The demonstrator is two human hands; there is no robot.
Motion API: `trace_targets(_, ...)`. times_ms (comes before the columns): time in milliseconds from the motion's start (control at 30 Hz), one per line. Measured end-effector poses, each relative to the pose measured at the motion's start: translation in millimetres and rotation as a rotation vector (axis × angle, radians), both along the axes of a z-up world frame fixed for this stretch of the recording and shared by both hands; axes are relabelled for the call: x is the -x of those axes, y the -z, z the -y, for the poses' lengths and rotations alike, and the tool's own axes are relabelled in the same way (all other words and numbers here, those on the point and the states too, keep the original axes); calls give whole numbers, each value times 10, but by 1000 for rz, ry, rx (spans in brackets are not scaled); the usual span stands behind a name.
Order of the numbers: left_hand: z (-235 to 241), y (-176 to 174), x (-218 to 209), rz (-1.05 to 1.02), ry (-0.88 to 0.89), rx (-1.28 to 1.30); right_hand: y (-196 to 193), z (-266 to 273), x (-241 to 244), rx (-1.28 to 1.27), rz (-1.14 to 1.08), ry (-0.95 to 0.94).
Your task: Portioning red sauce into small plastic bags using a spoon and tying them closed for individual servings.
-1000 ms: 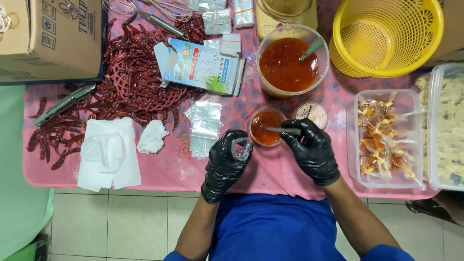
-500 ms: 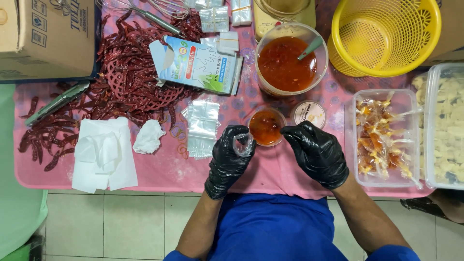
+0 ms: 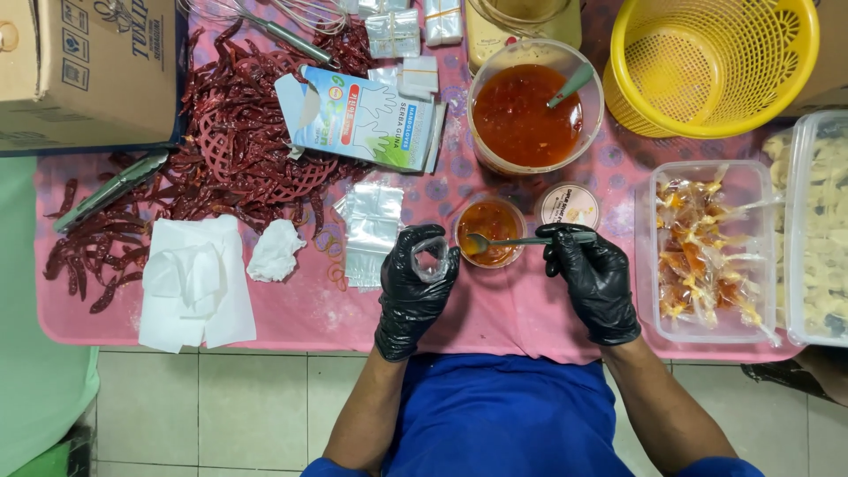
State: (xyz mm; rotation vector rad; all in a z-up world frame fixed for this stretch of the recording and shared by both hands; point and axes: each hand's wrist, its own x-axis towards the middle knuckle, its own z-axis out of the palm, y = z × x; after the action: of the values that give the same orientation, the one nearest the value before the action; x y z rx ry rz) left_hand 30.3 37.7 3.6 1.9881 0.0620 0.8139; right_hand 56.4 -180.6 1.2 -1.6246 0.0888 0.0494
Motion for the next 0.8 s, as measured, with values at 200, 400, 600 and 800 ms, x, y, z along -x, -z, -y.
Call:
trace_targets(200,-6,120,38,-56,17,80,143,85,26,-90,-131,162)
trace_targets(400,43,127,55,-68,4,63,-100,11,15,167,196,-20)
trace_targets(600,41,92,39,-72,-10,42,-356,-327,-14,312,313,-105)
trace_targets(800,8,61,-4,-52,-4,78,160,9,-15,45,12,8)
